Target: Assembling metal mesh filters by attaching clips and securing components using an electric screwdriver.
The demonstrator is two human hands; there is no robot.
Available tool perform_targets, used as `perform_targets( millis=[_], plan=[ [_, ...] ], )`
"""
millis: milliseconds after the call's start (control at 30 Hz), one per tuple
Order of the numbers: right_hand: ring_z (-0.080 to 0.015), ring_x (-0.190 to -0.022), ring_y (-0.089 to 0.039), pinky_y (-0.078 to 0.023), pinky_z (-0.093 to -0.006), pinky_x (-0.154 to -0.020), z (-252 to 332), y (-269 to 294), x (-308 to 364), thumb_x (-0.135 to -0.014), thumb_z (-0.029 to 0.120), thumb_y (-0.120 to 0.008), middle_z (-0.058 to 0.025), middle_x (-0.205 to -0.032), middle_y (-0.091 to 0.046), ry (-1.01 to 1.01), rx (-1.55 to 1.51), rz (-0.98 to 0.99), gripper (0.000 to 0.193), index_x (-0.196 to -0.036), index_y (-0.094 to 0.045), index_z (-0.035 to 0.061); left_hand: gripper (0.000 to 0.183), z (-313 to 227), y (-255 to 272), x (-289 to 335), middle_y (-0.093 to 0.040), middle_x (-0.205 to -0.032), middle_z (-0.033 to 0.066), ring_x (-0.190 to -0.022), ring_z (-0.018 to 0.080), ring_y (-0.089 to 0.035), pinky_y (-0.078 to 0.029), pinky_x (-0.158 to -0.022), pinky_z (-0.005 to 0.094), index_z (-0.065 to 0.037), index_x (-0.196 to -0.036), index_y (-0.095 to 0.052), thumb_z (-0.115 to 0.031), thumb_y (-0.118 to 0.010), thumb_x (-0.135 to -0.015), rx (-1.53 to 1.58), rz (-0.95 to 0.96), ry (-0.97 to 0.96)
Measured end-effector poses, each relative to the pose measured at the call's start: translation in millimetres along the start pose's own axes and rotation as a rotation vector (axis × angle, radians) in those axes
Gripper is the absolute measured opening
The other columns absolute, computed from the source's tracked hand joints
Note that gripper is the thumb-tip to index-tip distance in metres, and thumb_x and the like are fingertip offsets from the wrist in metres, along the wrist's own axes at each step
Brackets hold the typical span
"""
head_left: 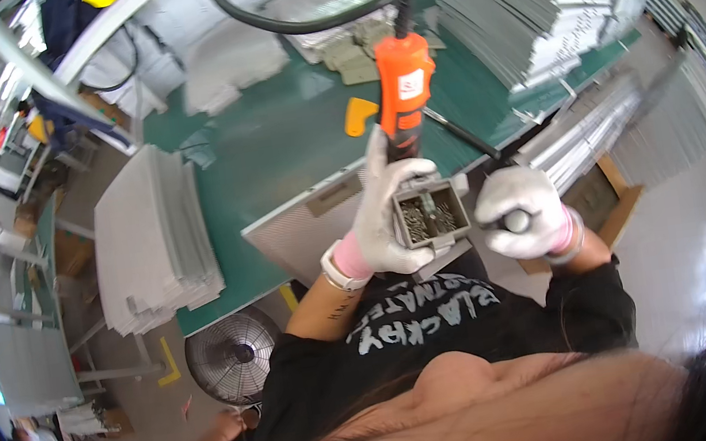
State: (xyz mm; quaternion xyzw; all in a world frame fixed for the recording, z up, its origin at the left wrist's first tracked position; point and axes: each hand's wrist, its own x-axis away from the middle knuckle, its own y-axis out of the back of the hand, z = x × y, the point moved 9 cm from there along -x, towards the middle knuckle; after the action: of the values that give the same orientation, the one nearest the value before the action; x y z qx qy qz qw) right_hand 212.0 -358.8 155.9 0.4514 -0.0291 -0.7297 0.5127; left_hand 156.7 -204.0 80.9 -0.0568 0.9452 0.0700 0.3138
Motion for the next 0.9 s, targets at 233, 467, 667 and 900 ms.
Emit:
perform_targets(
  millis=[233, 467, 667, 900],
  plan=[
    [-0.0066, -0.051, -0.05, -0.041, -0.0238, -0.048, -163, -73, 121, -0.09, 0.001, -0.056, 0.001, -0.066, -0.059, -0.832, -0.345, -0.597, 0.006, -0.089, -0.062, 0.0027, 0.098, -4, 12, 17, -0.003, -0.163, 0.0252, -0.15, 0.0374, -0.02, -0.023, -0.118, 0.0454, -0.006, -0.133, -0.056, -0.066, -0.082, -0.06, 0.104, 0.056, -0.1],
    [-0.0233, -0.073, -0.07, -0.054, -0.0368, -0.065, -266, -261, 253, -0.085, 0.02, -0.074, -0.0148, -0.091, -0.074, -0.786, -0.138, 0.446, 0.037, -0.116, -0.067, 0.0005, 0.1, -13, 19, 18, -0.005, -0.162, 0.023, -0.149, 0.0351, -0.021, -0.019, -0.119, 0.044, -0.006, -0.13, -0.058, -0.074, -0.08, -0.06, 0.321, 0.073, -0.031],
    [-0.0172, -0.086, -0.067, -0.053, -0.034, -0.075, -263, -275, 225, -0.092, 0.034, -0.072, -0.0067, -0.094, -0.073, -0.95, -0.205, 0.579, 0.036, -0.108, -0.07, 0.0023, 0.097, 4, 21, 21, -0.006, -0.162, 0.0227, -0.149, 0.0323, -0.021, -0.022, -0.119, 0.0411, -0.007, -0.129, -0.058, -0.067, -0.085, -0.057, 0.412, 0.023, 0.034],
    [-0.0121, -0.065, -0.062, -0.048, -0.0283, -0.055, -257, -270, 201, -0.096, 0.039, -0.066, -0.003, -0.084, -0.071, -1.18, -0.591, 0.697, 0.039, -0.116, -0.066, 0.0059, 0.094, 12, 27, 20, -0.01, -0.16, 0.0227, -0.15, 0.0302, -0.018, -0.023, -0.119, 0.0416, -0.006, -0.128, -0.057, -0.061, -0.087, -0.058, 0.389, 0.024, -0.015]
  ],
)
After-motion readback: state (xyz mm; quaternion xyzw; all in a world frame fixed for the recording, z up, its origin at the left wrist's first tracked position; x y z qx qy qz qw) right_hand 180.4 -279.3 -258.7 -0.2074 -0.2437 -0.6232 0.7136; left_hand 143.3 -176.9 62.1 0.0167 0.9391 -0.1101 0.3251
